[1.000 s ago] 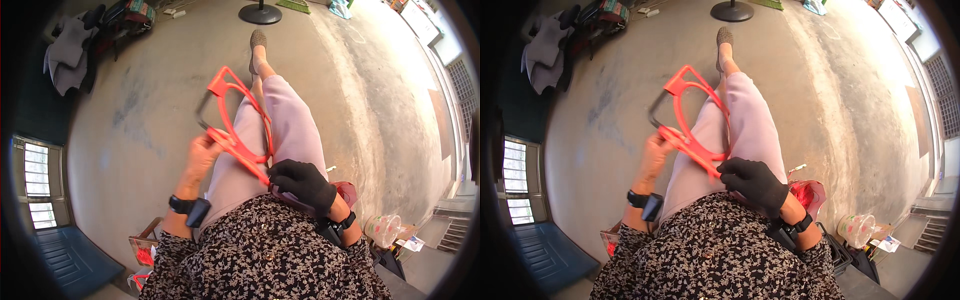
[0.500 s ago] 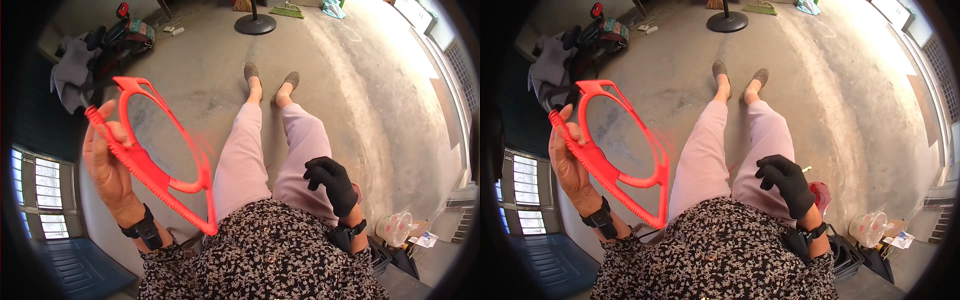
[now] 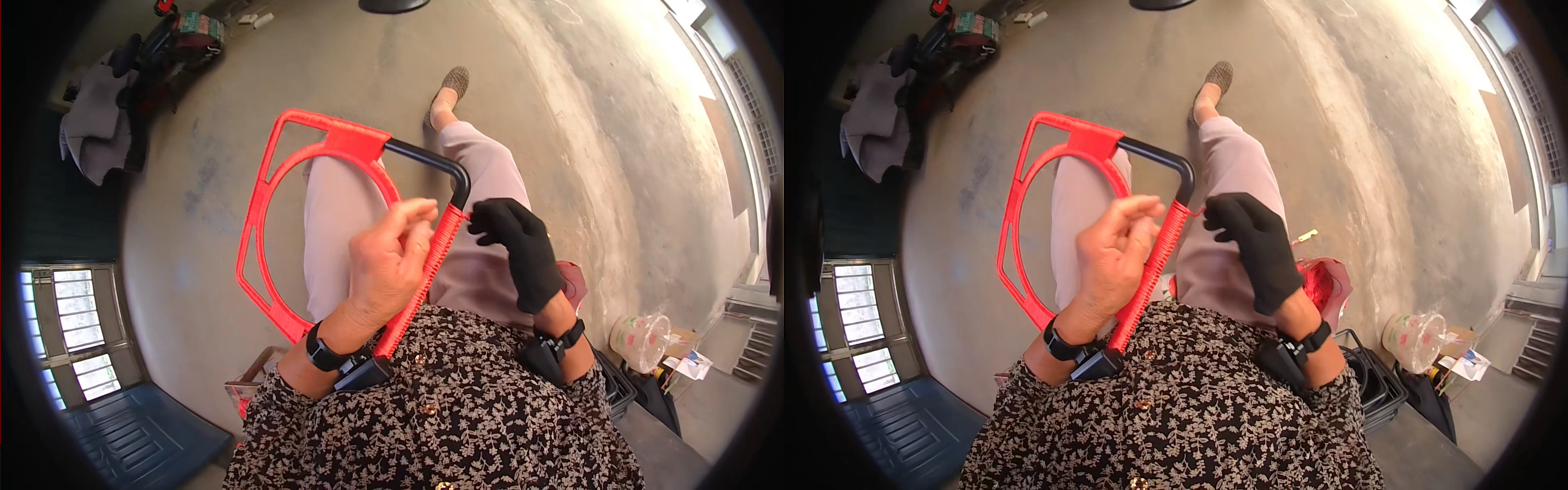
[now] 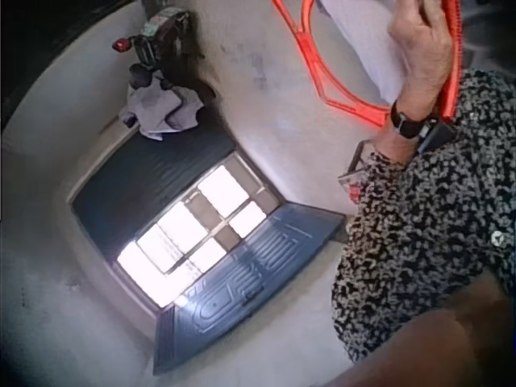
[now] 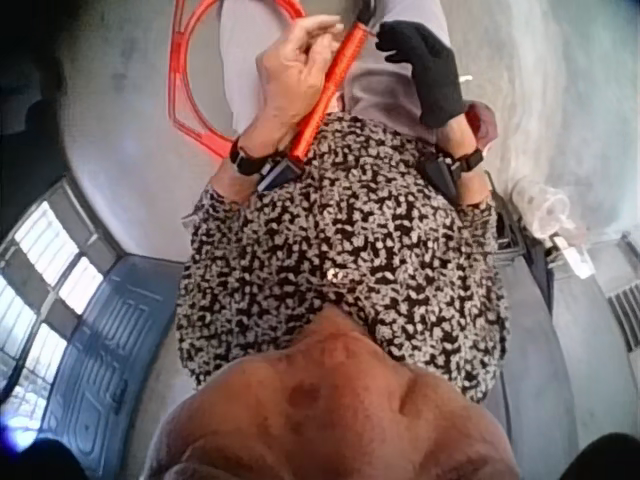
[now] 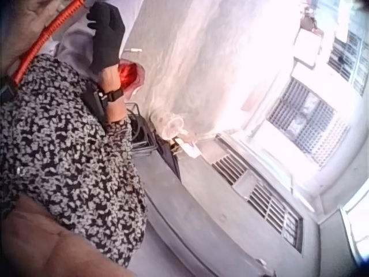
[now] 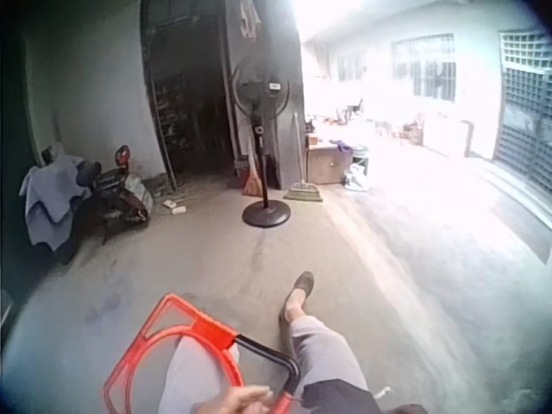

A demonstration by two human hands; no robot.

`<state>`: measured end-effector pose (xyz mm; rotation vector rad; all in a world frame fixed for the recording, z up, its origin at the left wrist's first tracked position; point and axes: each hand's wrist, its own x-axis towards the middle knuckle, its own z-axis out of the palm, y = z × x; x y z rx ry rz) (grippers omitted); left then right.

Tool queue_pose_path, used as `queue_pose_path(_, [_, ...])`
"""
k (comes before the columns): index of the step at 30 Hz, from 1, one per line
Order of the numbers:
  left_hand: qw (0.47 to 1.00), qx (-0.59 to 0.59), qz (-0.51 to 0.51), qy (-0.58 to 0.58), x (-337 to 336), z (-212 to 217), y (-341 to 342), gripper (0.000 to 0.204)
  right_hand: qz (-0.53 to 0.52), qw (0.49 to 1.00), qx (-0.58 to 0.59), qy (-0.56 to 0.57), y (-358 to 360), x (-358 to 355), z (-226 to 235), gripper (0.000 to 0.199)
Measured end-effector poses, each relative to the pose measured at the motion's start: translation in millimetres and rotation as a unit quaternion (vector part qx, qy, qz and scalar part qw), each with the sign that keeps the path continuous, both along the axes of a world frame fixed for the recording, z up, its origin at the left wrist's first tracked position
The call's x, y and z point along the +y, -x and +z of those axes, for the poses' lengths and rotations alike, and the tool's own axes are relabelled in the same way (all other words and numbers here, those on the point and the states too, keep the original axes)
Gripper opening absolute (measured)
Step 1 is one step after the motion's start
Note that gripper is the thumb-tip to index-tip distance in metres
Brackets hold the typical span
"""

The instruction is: The recorder is wrapping a red plastic string around a red furniture frame while sitting on a patio.

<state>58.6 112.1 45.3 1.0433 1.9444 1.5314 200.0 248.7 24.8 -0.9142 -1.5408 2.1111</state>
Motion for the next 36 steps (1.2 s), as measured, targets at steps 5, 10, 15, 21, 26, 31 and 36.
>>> queue_pose_path(5, [0.984,0.160,0.061,-0.044,6.5,-4.1,17.4,0.028,0.014,1.000,0.023,0.009,26.1,-6.3,-1.6,0.027])
queue_pose_path(10, [0.966,0.253,-0.027,-0.044,11.0,-11.2,32.2,0.041,0.009,0.997,-0.027,0.066,40.7,-9.2,7.0,0.023])
queue_pose_path(15, [0.971,0.220,-0.067,-0.069,16.7,-19.8,38.8,0.052,0.016,0.996,-0.062,0.061,46.8,-3.6,5.7,0.022])
queue_pose_path(21, [0.975,0.197,-0.079,-0.058,21.6,-17.1,38.4,0.059,0.068,0.992,-0.070,0.080,46.8,8.9,8.3,0.021])
queue_pose_path(26, [0.974,0.201,-0.089,-0.047,26.4,-17.7,39.2,0.060,0.094,0.989,-0.074,0.085,47.4,14.8,2.2,0.021])
queue_pose_path(31, [0.972,0.209,-0.108,-0.022,28.0,-19.8,41.9,0.058,0.099,0.986,-0.093,0.097,49.1,10.6,-4.7,0.019])
queue_pose_path(36, [0.971,0.216,-0.101,-0.023,25.0,-25.0,43.7,0.056,0.094,0.986,-0.091,0.107,51.4,5.5,-6.6,0.019])
